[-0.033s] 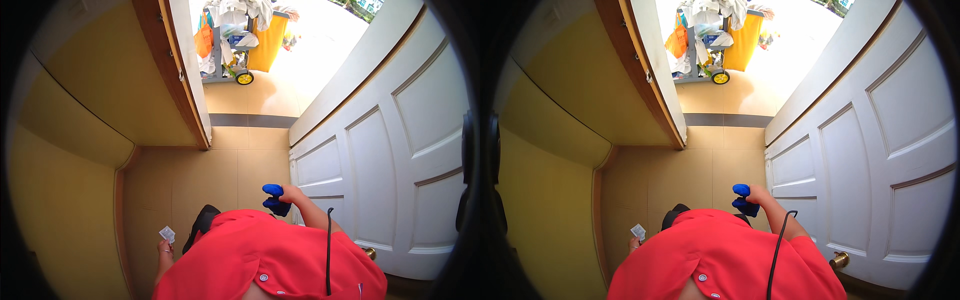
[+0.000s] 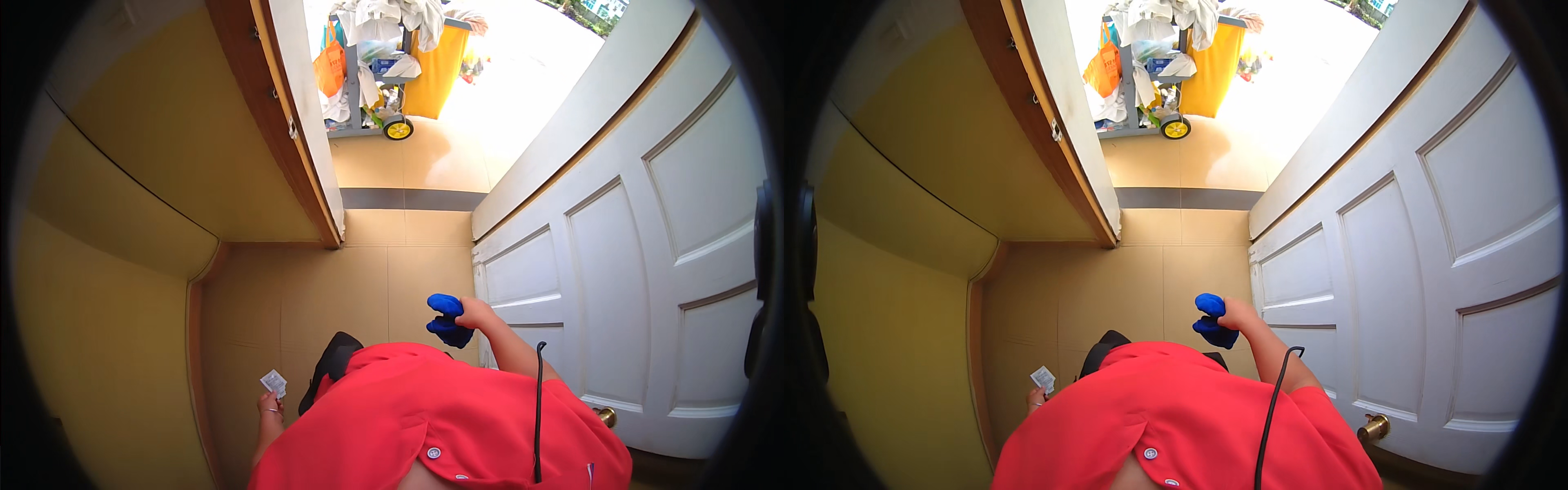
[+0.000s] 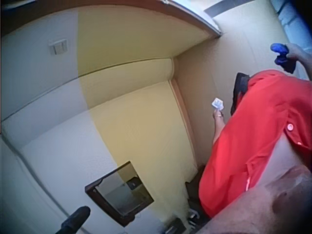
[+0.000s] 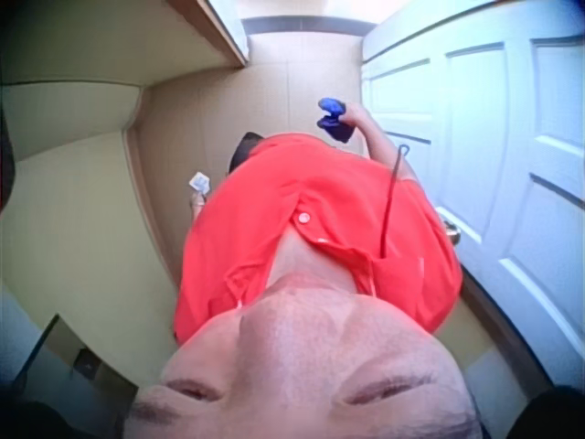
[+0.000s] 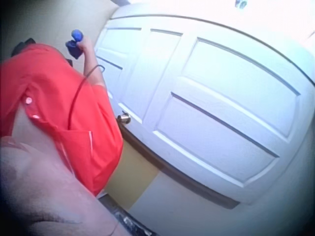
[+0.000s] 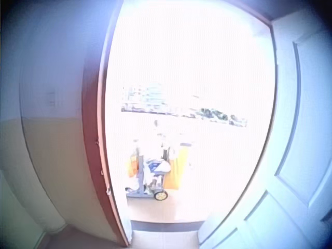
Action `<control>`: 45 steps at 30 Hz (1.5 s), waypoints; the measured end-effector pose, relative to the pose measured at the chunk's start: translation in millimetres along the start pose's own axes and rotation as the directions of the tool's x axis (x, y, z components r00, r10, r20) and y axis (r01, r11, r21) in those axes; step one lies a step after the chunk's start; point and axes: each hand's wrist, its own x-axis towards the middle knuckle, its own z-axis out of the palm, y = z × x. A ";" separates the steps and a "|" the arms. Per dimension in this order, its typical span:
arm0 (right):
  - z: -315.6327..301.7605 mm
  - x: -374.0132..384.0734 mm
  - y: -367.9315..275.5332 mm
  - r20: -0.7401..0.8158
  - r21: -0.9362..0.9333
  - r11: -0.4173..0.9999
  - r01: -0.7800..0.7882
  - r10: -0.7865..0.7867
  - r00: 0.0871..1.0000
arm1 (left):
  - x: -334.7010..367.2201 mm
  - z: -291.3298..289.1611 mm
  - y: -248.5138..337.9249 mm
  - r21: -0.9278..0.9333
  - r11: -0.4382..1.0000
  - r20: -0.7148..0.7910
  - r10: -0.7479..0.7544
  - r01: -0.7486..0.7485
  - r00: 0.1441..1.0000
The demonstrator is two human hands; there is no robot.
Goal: The person mops a bathroom floor using a long-handled mop, repeatedly rinsing it in a blue basin and under the sink faucet. They also wipe the sink basin with a blue cloth and move the basin to the sink before exiting the room.
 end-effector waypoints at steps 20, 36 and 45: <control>107.0 -105.2 -51.8 -0.532 0.778 0.559 0.289 0.341 0.775 | -59.5 146.2 182.8 -0.106 0.671 0.871 0.419 -0.734 0.257; -133.8 298.4 -350.0 -0.384 0.346 0.917 0.201 -0.057 0.922 | 217.2 241.6 498.6 -0.108 0.889 0.621 0.409 -0.444 0.668; -147.1 356.5 -428.9 -0.258 0.389 0.881 0.267 -0.174 0.950 | 235.1 297.2 596.6 -0.227 0.826 0.676 0.515 -0.516 0.527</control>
